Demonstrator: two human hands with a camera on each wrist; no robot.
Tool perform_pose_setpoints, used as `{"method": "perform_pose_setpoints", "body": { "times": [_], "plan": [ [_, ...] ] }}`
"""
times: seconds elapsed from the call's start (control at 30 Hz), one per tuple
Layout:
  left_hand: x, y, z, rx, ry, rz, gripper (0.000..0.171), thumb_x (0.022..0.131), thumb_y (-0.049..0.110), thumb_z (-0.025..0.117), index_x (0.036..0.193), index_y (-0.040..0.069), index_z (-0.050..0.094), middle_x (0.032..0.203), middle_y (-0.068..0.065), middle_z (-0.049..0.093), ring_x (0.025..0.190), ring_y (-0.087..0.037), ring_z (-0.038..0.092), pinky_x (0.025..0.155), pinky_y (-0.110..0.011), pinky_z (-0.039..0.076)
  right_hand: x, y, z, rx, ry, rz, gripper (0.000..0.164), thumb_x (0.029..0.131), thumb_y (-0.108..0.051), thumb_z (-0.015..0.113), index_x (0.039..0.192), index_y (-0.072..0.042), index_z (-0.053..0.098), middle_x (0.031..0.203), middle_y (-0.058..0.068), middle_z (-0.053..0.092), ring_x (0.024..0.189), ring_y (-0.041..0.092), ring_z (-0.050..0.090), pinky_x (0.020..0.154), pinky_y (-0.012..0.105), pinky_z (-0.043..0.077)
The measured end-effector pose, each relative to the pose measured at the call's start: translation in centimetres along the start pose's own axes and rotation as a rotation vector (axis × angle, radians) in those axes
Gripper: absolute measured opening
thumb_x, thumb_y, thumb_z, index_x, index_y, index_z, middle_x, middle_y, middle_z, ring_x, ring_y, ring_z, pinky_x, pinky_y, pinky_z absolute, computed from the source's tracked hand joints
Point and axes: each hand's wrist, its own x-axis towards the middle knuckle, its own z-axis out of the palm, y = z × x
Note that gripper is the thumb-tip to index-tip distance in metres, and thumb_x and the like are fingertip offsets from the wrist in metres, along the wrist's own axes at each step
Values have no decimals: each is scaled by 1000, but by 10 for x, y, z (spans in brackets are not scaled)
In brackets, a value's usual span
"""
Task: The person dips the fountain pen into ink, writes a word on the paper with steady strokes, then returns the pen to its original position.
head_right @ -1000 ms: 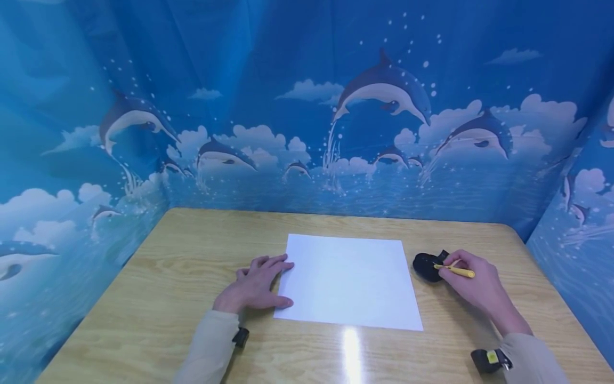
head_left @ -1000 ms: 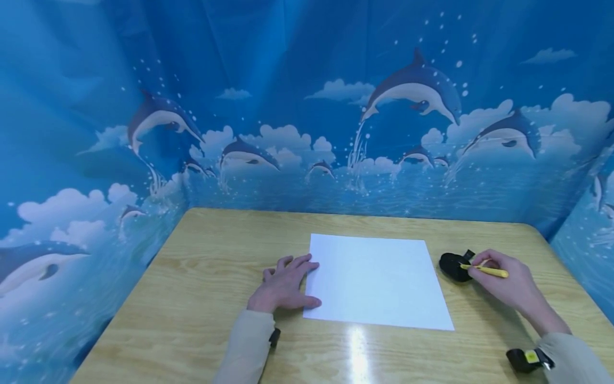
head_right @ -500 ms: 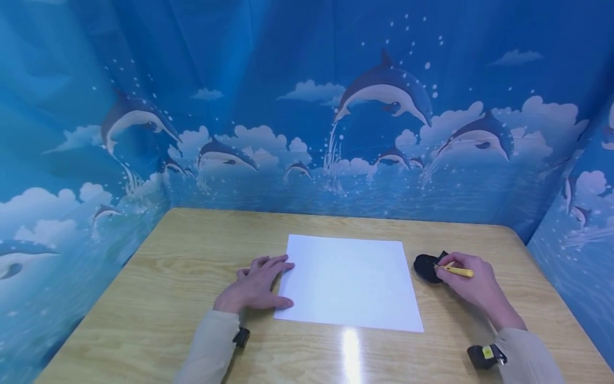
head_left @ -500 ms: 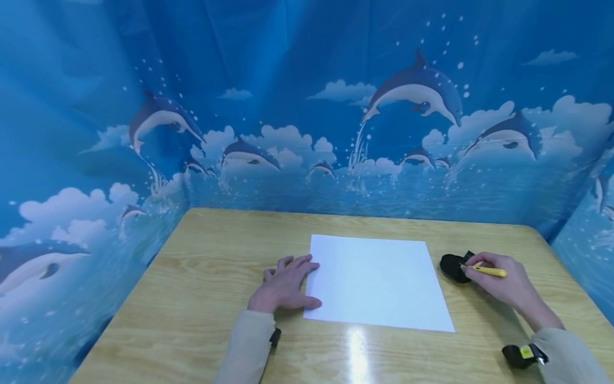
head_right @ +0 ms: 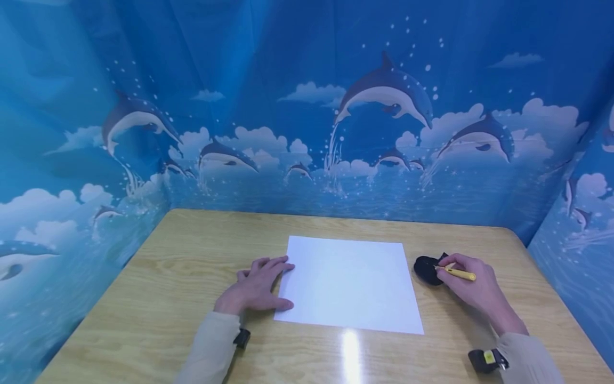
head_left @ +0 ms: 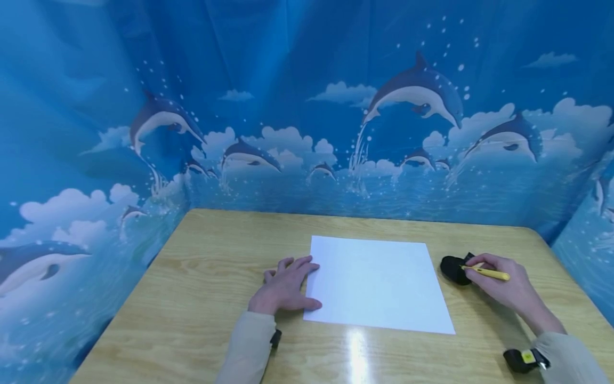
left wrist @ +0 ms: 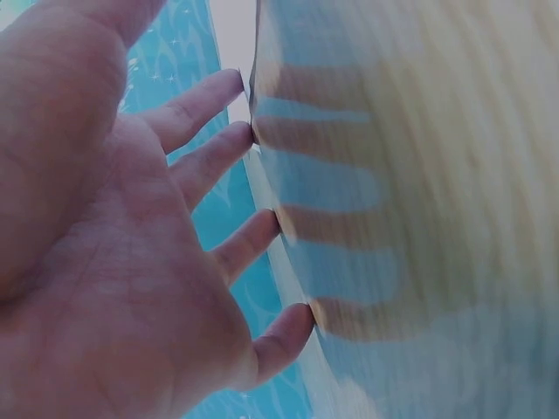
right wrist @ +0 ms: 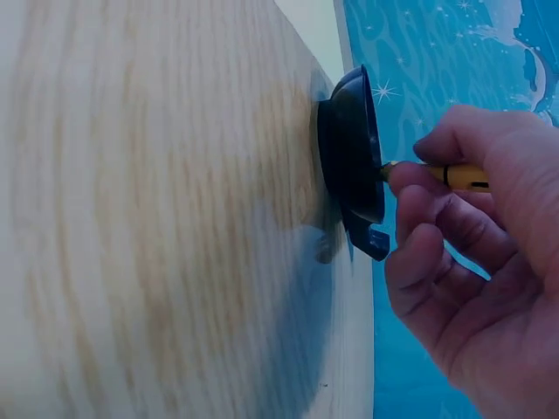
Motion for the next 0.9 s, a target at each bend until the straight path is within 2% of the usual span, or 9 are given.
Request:
{"method": "perform_pose_setpoints", "body": {
  "times": [0.07, 0.13, 0.23, 0.43, 0.5, 0.73, 0.9],
  "plan": [
    [0, 0, 0, 5, -1, -1, 81, 83, 53, 79, 153, 28, 47, 168, 2, 32, 153, -42, 23, 108, -77, 25, -2, -1, -1, 0, 29, -13, 23, 96, -33, 71, 104, -11, 75, 112, 25, 74, 90, 18, 69, 66, 23, 47],
    [0, 1, 0, 8, 0, 1, 81, 83, 53, 79, 153, 27, 47, 168, 1, 32, 152, -42, 24, 107, -77, 26, -3, -4, -2, 15, 46, -23, 23, 96, -34, 71, 105, -13, 75, 111, 23, 75, 87, -1, 63, 64, 21, 46],
    [-1, 1, 1, 14, 0, 3, 81, 83, 53, 79, 153, 27, 47, 168, 1, 32, 152, -42, 24, 107, -77, 26, -6, -9, -4, 38, 65, -28, 23, 97, -35, 70, 106, -15, 75, 103, 15, 77, 78, -16, 52, 61, 20, 46],
    [0, 0, 1, 20, 0, 1, 82, 83, 54, 79, 153, 28, 46, 169, 3, 30, 152, -42, 24, 108, -77, 25, -11, -27, -5, 106, 78, -18, 25, 97, -36, 71, 108, -13, 72, 77, -8, 71, 62, 3, 55, 53, 25, 42],
    [0, 1, 1, 18, 1, 0, 82, 83, 54, 79, 153, 28, 46, 169, 3, 30, 152, -42, 24, 108, -77, 25, -12, -33, -4, 118, 87, -22, 25, 97, -35, 71, 109, -13, 72, 77, -11, 71, 64, 1, 57, 54, 24, 44],
    [3, 2, -1, 18, 8, -3, 82, 80, 54, 81, 150, 26, 49, 168, 1, 34, 151, -42, 26, 107, -79, 26, -12, -54, 3, 141, 102, -54, 23, 95, -30, 73, 109, -11, 73, 84, -5, 75, 70, -4, 59, 57, 21, 47],
    [5, 2, -1, 12, 15, -7, 82, 78, 54, 83, 148, 26, 51, 166, 1, 36, 150, -42, 27, 108, -77, 26, -12, -62, 10, 151, 110, -101, 18, 95, -27, 74, 106, -13, 73, 83, -5, 75, 73, -5, 60, 62, 17, 46]
  ]
}}
